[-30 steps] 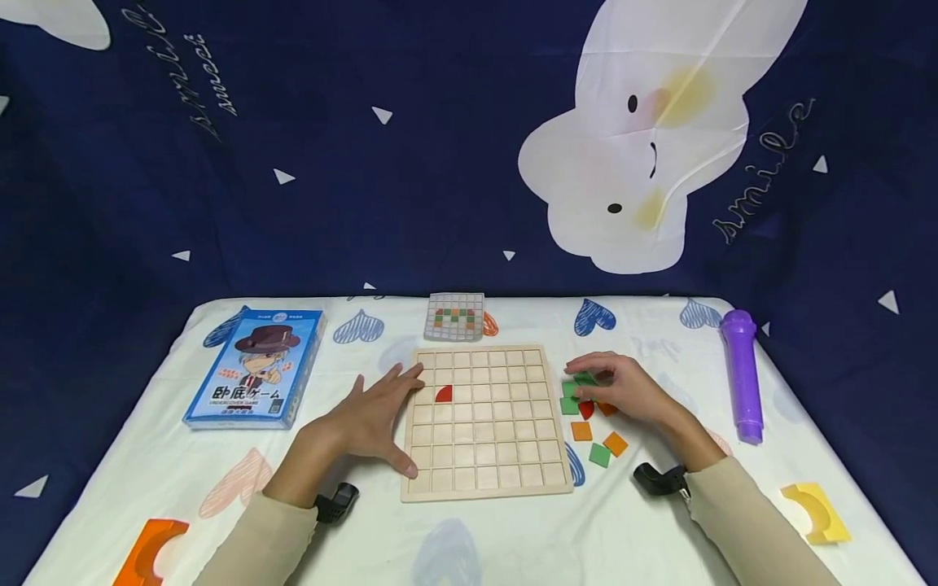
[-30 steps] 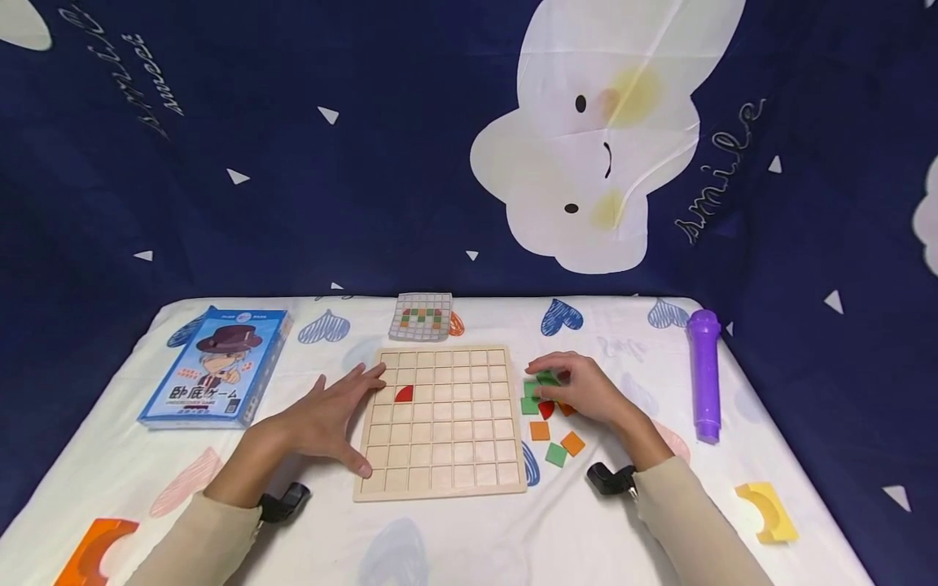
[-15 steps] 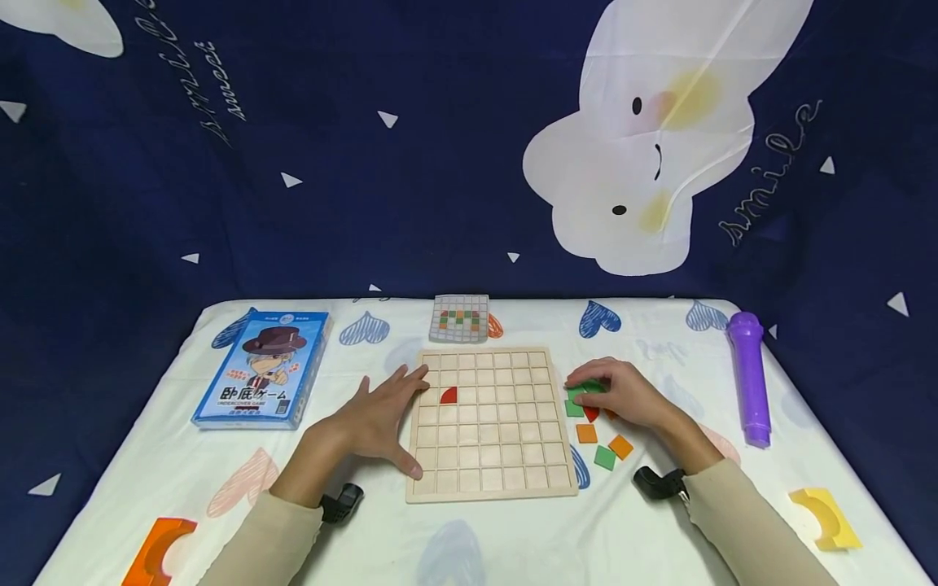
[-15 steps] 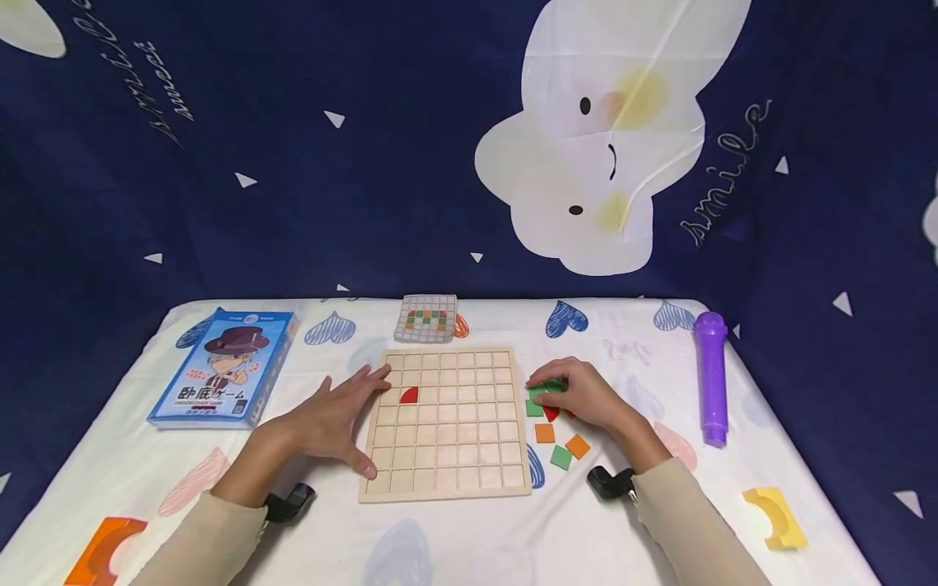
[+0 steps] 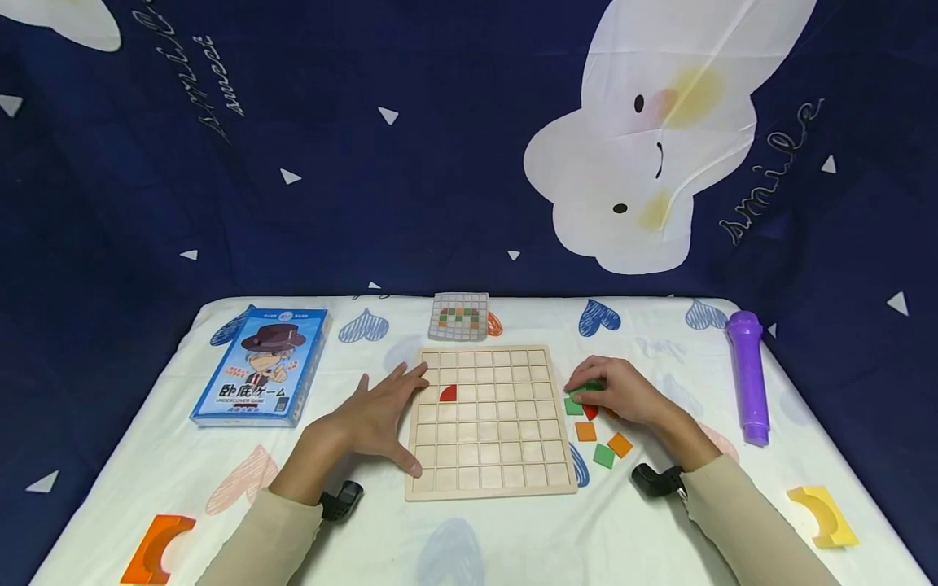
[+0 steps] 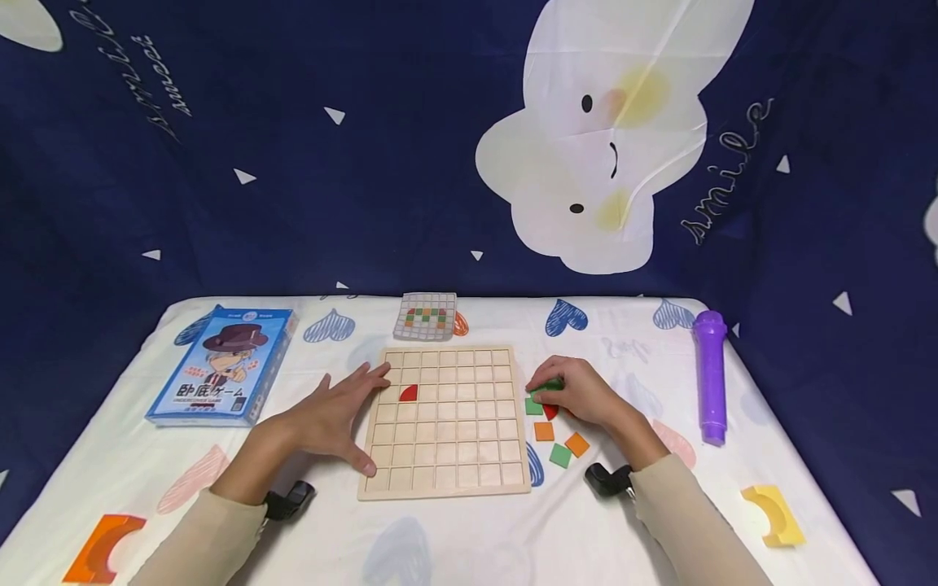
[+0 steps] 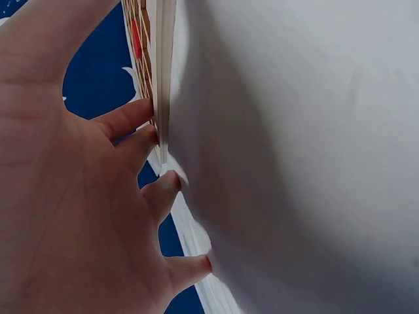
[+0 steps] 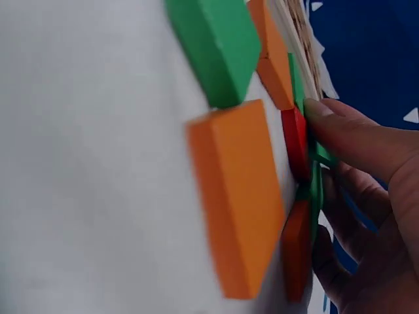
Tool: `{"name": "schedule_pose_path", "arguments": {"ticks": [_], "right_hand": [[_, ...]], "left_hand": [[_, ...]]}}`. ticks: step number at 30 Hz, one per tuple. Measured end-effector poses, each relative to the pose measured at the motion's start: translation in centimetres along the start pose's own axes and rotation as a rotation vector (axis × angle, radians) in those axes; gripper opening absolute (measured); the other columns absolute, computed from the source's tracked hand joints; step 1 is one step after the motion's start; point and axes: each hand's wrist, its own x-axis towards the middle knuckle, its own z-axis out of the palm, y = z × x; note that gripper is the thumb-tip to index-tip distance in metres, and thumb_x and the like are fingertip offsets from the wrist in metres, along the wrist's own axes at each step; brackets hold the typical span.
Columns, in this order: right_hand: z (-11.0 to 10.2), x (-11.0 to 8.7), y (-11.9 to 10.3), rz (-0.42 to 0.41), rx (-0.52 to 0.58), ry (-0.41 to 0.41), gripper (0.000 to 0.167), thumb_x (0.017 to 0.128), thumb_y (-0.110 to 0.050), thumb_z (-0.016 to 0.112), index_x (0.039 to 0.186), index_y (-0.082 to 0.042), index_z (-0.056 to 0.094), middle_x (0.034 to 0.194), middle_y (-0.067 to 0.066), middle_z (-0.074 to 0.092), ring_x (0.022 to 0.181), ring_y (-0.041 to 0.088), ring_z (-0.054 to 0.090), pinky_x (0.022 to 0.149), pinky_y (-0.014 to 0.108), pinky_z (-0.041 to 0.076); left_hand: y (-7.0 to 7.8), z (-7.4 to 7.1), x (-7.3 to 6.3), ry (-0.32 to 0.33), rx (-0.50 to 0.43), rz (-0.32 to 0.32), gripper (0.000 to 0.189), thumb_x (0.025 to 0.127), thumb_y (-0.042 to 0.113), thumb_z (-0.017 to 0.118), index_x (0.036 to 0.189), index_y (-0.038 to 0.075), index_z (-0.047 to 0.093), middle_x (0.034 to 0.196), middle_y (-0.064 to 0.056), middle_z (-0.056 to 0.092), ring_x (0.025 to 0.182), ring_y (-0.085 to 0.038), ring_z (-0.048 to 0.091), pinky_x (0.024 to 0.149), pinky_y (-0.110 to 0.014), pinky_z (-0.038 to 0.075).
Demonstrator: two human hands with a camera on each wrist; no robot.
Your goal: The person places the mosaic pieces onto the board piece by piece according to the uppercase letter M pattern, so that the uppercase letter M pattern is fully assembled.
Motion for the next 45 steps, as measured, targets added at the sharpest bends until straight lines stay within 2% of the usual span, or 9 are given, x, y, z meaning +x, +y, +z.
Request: {"name": "schedule_pose_path", "arguments": {"ticks": [5, 12, 14, 18, 22, 25, 34, 40, 45], "right_hand": [[-0.3, 0.3, -0.3, 0.01, 0.017, -0.026, 0.014, 0.086, -0.01, 0.08, 0.098, -0.019, 0.082, 0.105, -0.002, 0.072, 0.098, 0.01, 0.064, 0.089, 0.019, 0.055], [-0.7, 0.5, -0.5, 0.036, -0.004, -0.045, 0.017, 0.085, -0.016, 0.082, 0.102, -0.017, 0.082, 0.114, 0.003, 0.077, 0.111, 0.024, 0.071, 0.091, 0.017, 0.056], [-0.9, 0.7, -0.6, 0.04, -0.006, -0.031, 0.02, 0.084, -0.018, 0.083, 0.104, -0.016, 0.082, 0.114, 0.005, 0.078, 0.111, 0.025, 0.072, 0.089, 0.016, 0.057], [-1.2, 1.0, -1.1, 0.039, 0.006, 0.022, 0.023, 0.082, -0.02, 0.085, 0.104, -0.014, 0.081, 0.11, 0.004, 0.079, 0.101, 0.017, 0.073, 0.083, 0.015, 0.058], [-1.3, 1.3, -1.6, 0.013, 0.018, 0.085, 0.017, 0.08, -0.018, 0.087, 0.096, -0.013, 0.082, 0.109, 0.004, 0.077, 0.094, 0.01, 0.069, 0.079, 0.015, 0.057], [-1.2, 1.6, -2.0, -0.004, 0.03, 0.112, 0.014, 0.081, -0.017, 0.086, 0.094, -0.012, 0.083, 0.111, 0.006, 0.075, 0.094, 0.011, 0.069, 0.079, 0.014, 0.058], [0.2, 2.6, -3.0, 0.003, 0.135, 0.076, 0.019, 0.091, -0.01, 0.075, 0.11, -0.011, 0.08, 0.127, 0.011, 0.073, 0.113, 0.028, 0.07, 0.084, 0.014, 0.057], [1.5, 3.3, -4.2, -0.01, 0.137, 0.058, 0.019, 0.091, -0.011, 0.076, 0.108, -0.013, 0.081, 0.127, 0.009, 0.074, 0.119, 0.028, 0.07, 0.084, 0.018, 0.059], [2.6, 4.1, -5.0, -0.041, 0.142, 0.04, 0.019, 0.088, -0.009, 0.079, 0.106, -0.012, 0.082, 0.124, 0.009, 0.074, 0.118, 0.028, 0.07, 0.083, 0.019, 0.06]], "left_hand": [[0.1, -0.1, 0.0, -0.002, 0.005, -0.004, 0.132, 0.046, 0.064, 0.096, 0.155, 0.016, 0.039, 0.174, -0.002, 0.017, 0.162, -0.034, 0.012, 0.12, -0.081, 0.007], [0.3, -0.2, 0.0, -0.011, 0.002, -0.002, 0.131, 0.047, 0.064, 0.096, 0.155, 0.015, 0.039, 0.174, -0.002, 0.017, 0.162, -0.035, 0.012, 0.12, -0.081, 0.006], [0.3, -0.3, 0.0, -0.012, 0.002, 0.0, 0.131, 0.047, 0.064, 0.096, 0.155, 0.015, 0.039, 0.174, -0.002, 0.017, 0.162, -0.035, 0.011, 0.12, -0.081, 0.006], [0.4, -0.3, -0.1, -0.013, 0.0, 0.004, 0.131, 0.048, 0.065, 0.095, 0.155, 0.014, 0.038, 0.174, -0.003, 0.017, 0.162, -0.035, 0.011, 0.12, -0.081, 0.006], [0.4, -0.2, -0.1, -0.011, -0.005, 0.003, 0.131, 0.048, 0.064, 0.095, 0.155, 0.014, 0.038, 0.174, -0.003, 0.017, 0.162, -0.036, 0.012, 0.119, -0.081, 0.006], [0.3, -0.2, -0.1, -0.011, -0.006, -0.003, 0.132, 0.047, 0.064, 0.096, 0.155, 0.014, 0.038, 0.174, -0.002, 0.017, 0.162, -0.035, 0.011, 0.12, -0.081, 0.006], [0.2, -0.3, 0.0, -0.01, 0.008, 0.004, 0.132, 0.048, 0.064, 0.095, 0.155, 0.012, 0.039, 0.174, -0.004, 0.017, 0.162, -0.034, 0.012, 0.123, -0.076, 0.007], [0.2, -0.2, 0.1, -0.007, 0.007, 0.01, 0.133, 0.047, 0.065, 0.095, 0.155, 0.01, 0.039, 0.173, -0.006, 0.019, 0.162, -0.034, 0.013, 0.124, -0.075, 0.01], [0.2, -0.3, 0.1, -0.011, 0.012, 0.001, 0.133, 0.047, 0.065, 0.095, 0.156, 0.012, 0.039, 0.174, -0.005, 0.018, 0.162, -0.033, 0.013, 0.125, -0.074, 0.01]]}}
